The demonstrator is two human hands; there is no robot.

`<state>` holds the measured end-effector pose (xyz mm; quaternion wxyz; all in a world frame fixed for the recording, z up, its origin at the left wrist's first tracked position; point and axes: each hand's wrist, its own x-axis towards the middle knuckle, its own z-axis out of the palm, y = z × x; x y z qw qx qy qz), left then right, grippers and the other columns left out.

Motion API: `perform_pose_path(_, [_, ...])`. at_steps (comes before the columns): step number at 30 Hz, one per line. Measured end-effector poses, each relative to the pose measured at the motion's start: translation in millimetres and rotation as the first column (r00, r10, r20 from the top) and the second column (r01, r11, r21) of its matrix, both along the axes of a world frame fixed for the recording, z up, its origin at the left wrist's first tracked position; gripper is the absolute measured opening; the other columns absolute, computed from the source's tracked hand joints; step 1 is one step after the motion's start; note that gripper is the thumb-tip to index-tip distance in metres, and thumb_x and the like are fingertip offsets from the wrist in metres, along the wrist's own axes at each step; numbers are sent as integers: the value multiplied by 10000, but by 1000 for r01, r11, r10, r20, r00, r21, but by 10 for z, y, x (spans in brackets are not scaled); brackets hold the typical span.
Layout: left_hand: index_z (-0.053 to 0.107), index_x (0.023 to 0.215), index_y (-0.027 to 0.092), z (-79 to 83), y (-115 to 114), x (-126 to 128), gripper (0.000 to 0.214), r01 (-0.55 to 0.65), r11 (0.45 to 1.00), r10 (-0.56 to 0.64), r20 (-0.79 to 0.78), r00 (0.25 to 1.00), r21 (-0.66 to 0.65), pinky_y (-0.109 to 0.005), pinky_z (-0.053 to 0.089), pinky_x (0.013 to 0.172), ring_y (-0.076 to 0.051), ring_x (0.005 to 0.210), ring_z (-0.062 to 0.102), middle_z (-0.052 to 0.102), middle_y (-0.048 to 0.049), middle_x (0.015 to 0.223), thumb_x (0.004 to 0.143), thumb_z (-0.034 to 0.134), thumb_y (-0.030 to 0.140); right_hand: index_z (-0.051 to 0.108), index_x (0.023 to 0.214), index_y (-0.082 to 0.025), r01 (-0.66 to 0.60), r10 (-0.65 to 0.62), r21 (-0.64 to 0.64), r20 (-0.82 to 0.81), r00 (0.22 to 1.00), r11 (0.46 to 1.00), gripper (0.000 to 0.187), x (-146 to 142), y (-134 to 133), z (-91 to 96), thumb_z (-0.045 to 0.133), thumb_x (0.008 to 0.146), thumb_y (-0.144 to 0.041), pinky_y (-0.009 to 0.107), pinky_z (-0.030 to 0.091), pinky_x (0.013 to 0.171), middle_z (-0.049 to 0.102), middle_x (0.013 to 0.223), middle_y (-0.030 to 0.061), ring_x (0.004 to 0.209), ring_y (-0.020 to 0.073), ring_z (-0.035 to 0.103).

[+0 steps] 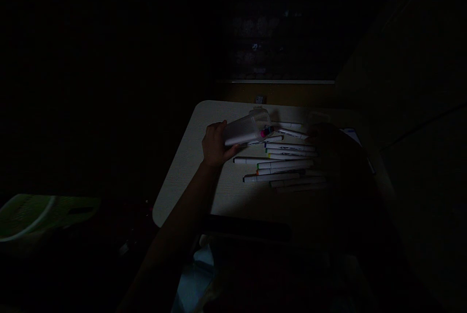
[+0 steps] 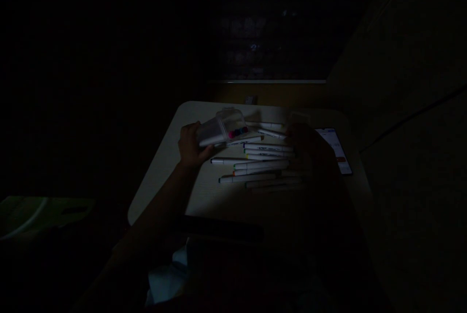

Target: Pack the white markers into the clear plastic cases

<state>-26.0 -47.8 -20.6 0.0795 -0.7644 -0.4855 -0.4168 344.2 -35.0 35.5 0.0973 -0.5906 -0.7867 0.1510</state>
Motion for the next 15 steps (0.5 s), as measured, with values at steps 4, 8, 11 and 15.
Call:
perform_pose_path(4, [479, 1280, 131, 9, -6, 3, 854, -7, 1000, 7, -3, 1000, 7, -435, 475, 844, -298, 1028, 545, 576, -161, 1115, 722, 428, 775, 696, 850, -175, -3, 3, 34, 11, 1000, 999, 189, -35, 30, 188, 562, 774, -284, 299, 478, 662, 709, 880, 69, 775, 200, 638])
perform_pose_path(8, [468, 1290, 124, -2, 0, -1, 846, -4, 999, 4, -21, 1000, 34, -425, 474, 835, -294, 1025, 547, 575, -160, 1111, 736, 421, 761, 703, 916, -169, 100, -90, 102, -98, 991, 990, 237, -137, -84, 465, 558, 794, -313, 321, 505, 729, 716, 921, 73, 829, 211, 653])
perform_pose_path(11, [465, 1291, 126, -12, 8, -3, 834, -1, 998, 3, -26, 1000, 59, -423, 472, 827, -292, 1018, 545, 577, -159, 1106, 743, 417, 754, 707, 967, -145, 209, -183, 166, -159, 970, 964, 293, -199, -201, 663, 557, 823, -351, 340, 500, 762, 710, 959, 111, 845, 213, 647])
perform_pose_path(15, [473, 1281, 132, -12, 12, -5, 836, -8, 999, 9, -30, 1000, 36, -428, 467, 835, -293, 1018, 545, 579, -157, 1100, 738, 409, 764, 718, 971, -168, 315, -238, 306, -263, 935, 898, 320, -182, -308, 827, 629, 779, -408, 364, 494, 800, 707, 968, 96, 869, 217, 640])
